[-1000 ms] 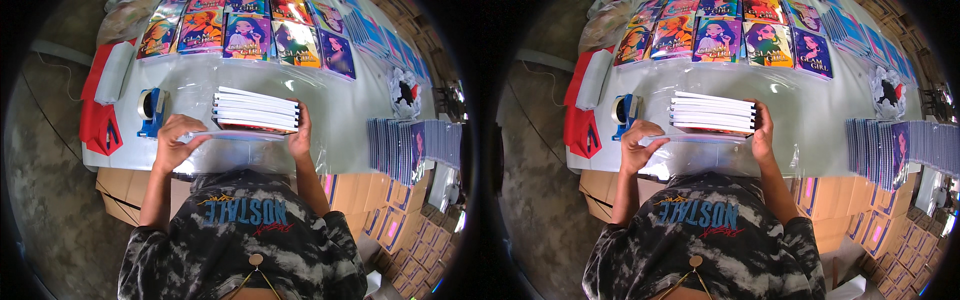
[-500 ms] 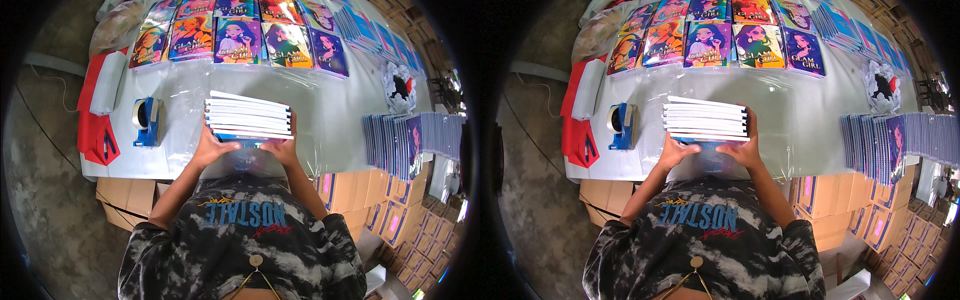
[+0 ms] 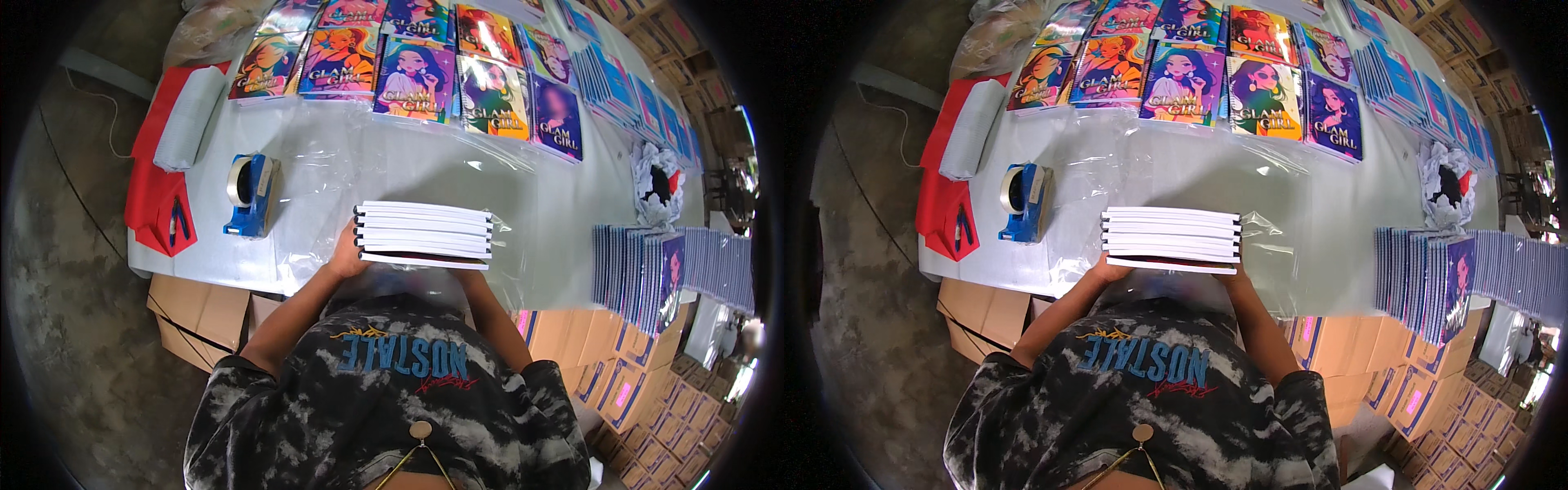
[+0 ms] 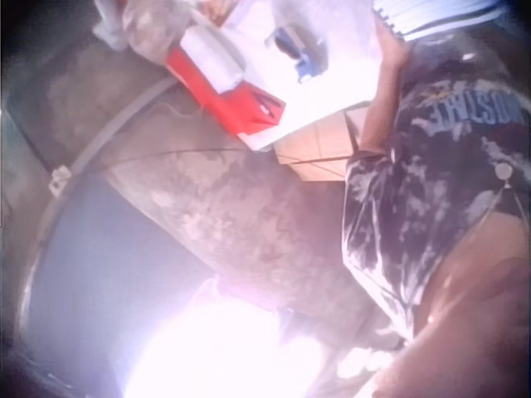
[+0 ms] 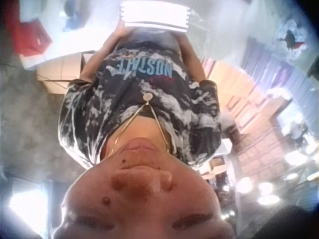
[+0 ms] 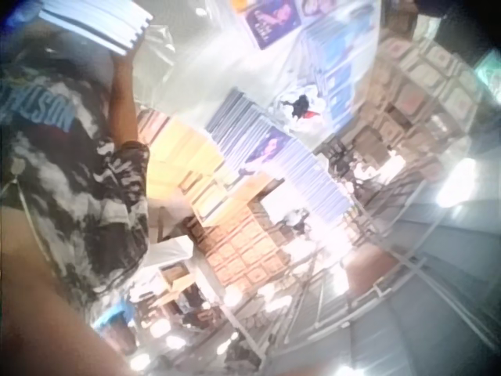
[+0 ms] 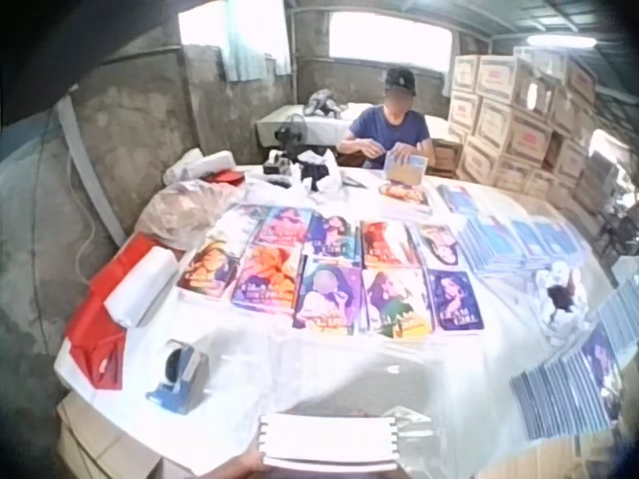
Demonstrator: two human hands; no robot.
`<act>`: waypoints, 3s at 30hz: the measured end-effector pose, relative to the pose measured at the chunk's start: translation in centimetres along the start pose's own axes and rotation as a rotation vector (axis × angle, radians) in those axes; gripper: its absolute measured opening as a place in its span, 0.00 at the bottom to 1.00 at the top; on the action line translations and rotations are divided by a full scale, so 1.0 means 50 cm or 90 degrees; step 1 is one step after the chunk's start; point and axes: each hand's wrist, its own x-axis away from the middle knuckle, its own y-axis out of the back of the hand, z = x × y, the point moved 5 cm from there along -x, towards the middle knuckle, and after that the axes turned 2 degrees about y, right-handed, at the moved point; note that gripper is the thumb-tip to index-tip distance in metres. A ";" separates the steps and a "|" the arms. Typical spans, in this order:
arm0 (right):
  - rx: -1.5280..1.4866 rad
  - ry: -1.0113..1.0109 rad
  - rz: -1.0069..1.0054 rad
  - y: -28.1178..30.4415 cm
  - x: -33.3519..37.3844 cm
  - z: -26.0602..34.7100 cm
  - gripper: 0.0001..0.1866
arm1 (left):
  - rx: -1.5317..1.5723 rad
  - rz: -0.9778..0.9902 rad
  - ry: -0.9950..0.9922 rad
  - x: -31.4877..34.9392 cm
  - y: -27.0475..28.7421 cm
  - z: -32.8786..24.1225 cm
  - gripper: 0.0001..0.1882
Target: The person repeatedly places spiral-bound notebooks into clear plastic sleeves, seals them with tape, and stacks the finished units on the table. The person also gathers loose notebooks from the table and places them into the sleeves one at a time.
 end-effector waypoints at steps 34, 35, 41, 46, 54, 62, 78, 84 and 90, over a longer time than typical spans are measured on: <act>0.121 -0.486 -0.260 0.189 -0.019 0.019 0.19 | 0.047 -0.410 0.293 -0.048 0.179 0.000 0.26; -0.041 -0.506 -0.306 0.196 -0.016 0.009 0.20 | 0.064 -0.404 0.370 -0.050 0.197 -0.017 0.30; -0.277 -0.654 -0.313 0.250 -0.017 -0.022 0.24 | 0.174 -0.224 0.601 -0.013 0.233 0.094 0.37; -0.210 -0.631 -0.390 0.274 -0.058 -0.001 0.17 | 0.368 -0.073 0.647 -0.012 0.230 0.099 0.27; -0.003 -0.530 -0.386 0.316 -0.036 -0.033 0.11 | -0.008 -0.377 0.418 -0.019 0.292 0.065 0.09; -0.146 -0.587 -0.039 0.284 -0.091 0.023 0.15 | 0.221 -0.103 0.363 -0.034 0.269 -0.067 0.21; -0.654 -0.346 -0.084 0.047 -0.158 0.048 0.10 | 0.289 0.159 0.167 -0.151 0.135 -0.136 0.11; -0.735 -0.408 -0.123 -0.027 -0.152 0.129 0.08 | -0.009 0.097 0.013 -0.111 -0.032 -0.174 0.09; -0.742 -0.412 -0.212 -0.023 -0.121 0.097 0.11 | 0.113 0.050 -0.013 -0.128 -0.004 -0.176 0.14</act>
